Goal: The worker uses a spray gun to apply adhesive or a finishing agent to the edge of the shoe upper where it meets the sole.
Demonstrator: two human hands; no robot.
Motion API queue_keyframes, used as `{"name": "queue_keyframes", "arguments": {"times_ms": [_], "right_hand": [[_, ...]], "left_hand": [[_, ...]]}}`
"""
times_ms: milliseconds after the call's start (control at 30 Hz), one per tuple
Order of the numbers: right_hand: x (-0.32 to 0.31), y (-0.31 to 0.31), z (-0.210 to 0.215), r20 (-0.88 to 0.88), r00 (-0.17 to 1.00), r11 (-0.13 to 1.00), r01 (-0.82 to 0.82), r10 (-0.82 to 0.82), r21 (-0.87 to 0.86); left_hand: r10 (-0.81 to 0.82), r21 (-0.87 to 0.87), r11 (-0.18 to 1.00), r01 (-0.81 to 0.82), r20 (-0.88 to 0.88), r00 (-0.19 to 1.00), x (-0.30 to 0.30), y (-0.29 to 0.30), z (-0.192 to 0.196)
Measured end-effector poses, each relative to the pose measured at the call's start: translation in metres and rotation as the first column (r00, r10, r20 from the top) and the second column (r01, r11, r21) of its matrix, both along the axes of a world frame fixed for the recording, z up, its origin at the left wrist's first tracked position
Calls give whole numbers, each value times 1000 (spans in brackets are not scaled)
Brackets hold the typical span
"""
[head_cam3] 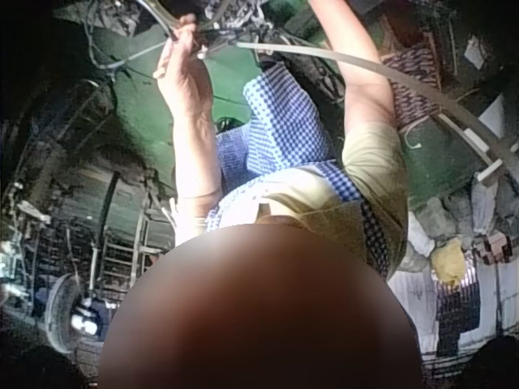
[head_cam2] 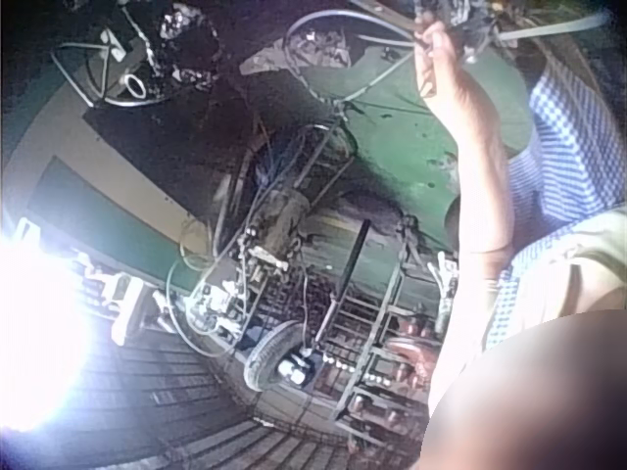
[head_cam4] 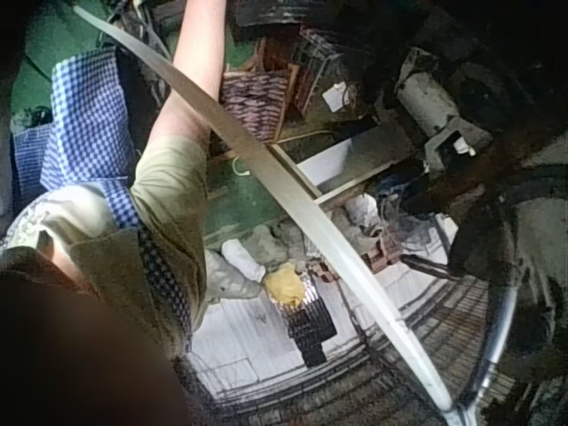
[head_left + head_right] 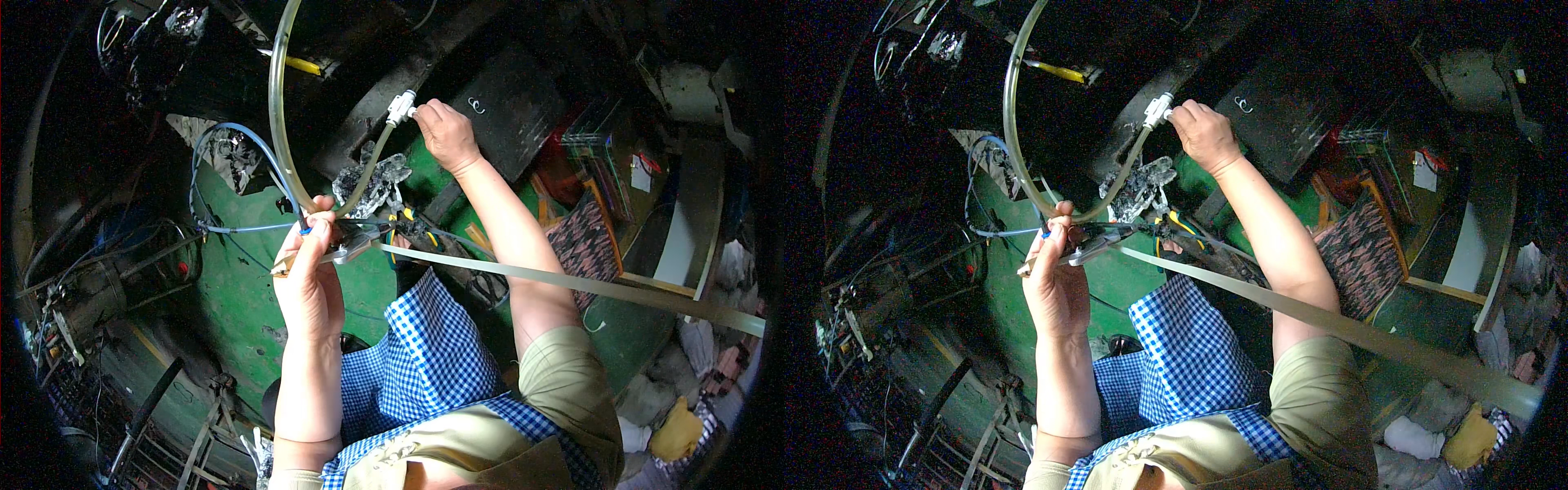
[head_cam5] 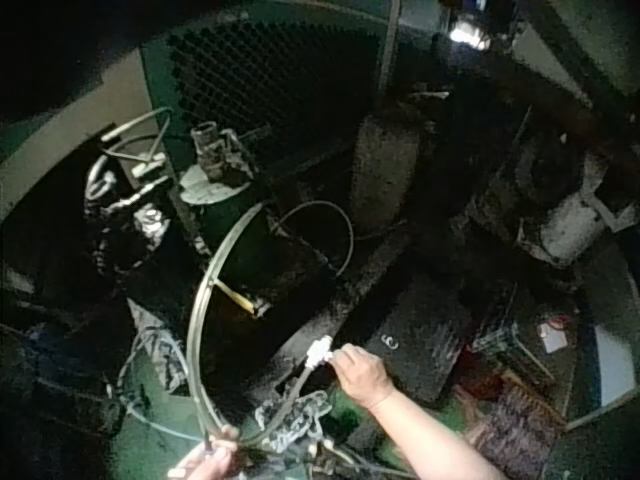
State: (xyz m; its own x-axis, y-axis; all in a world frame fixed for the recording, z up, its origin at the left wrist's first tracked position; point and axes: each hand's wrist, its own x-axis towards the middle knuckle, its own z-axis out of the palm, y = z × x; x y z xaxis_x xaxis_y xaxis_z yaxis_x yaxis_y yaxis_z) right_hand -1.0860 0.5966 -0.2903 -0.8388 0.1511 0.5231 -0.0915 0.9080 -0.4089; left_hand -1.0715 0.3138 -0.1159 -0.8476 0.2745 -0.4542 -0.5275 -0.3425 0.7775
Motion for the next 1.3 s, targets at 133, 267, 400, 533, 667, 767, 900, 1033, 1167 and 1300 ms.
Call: {"name": "queue_keyframes", "arguments": {"times_ms": [133, 267, 400, 533, 667, 767, 900, 1033, 1167, 1300], "right_hand": [[-1, -1, 0, -35, 999, 999, -13, 11, -36], [0, -3, -2, -27, 1000, 999, -5, 4, -50], [0, -4, -3, 8, 1000, 999, 19, -19, -37], [0, -5, -4, -18, 1000, 997, 1, -2, -75], [0, -6, -4, -2, 1000, 995, 5, -5, -99], [0, -6, -5, 1, 1000, 994, -1, 2, -112], [0, -8, -7, 11, 1000, 992, -1, 2, -127], [0, -9, -8, 9, 1000, 991, -4, 5, -136], [-1, -11, -9, 2, 1000, 988, 0, 0, -153], [-3, -14, -11, 5, 1000, 986, 7, -6, -165]], "left_hand": [[17, -22, 1000, -17, 6, 1000, 1, 0, -1], [9, -28, 1000, -8, 6, 1000, 1, 0, 0], [7, -35, 999, -7, 3, 1000, 1, 0, 0], [4, -33, 999, -4, 9, 1000, 1, 0, -1], [9, -22, 1000, -9, 3, 1000, 0, 1, 0], [14, -31, 999, -14, 2, 1000, 0, 3, 2], [14, -52, 999, -14, -3, 1000, 1, 4, 3], [0, -19, 1000, 0, 8, 1000, 0, 2, 2], [7, -42, 999, -7, 15, 1000, 0, 0, -1], [8, -54, 999, -8, 0, 1000, 0, -1, -3]]}}
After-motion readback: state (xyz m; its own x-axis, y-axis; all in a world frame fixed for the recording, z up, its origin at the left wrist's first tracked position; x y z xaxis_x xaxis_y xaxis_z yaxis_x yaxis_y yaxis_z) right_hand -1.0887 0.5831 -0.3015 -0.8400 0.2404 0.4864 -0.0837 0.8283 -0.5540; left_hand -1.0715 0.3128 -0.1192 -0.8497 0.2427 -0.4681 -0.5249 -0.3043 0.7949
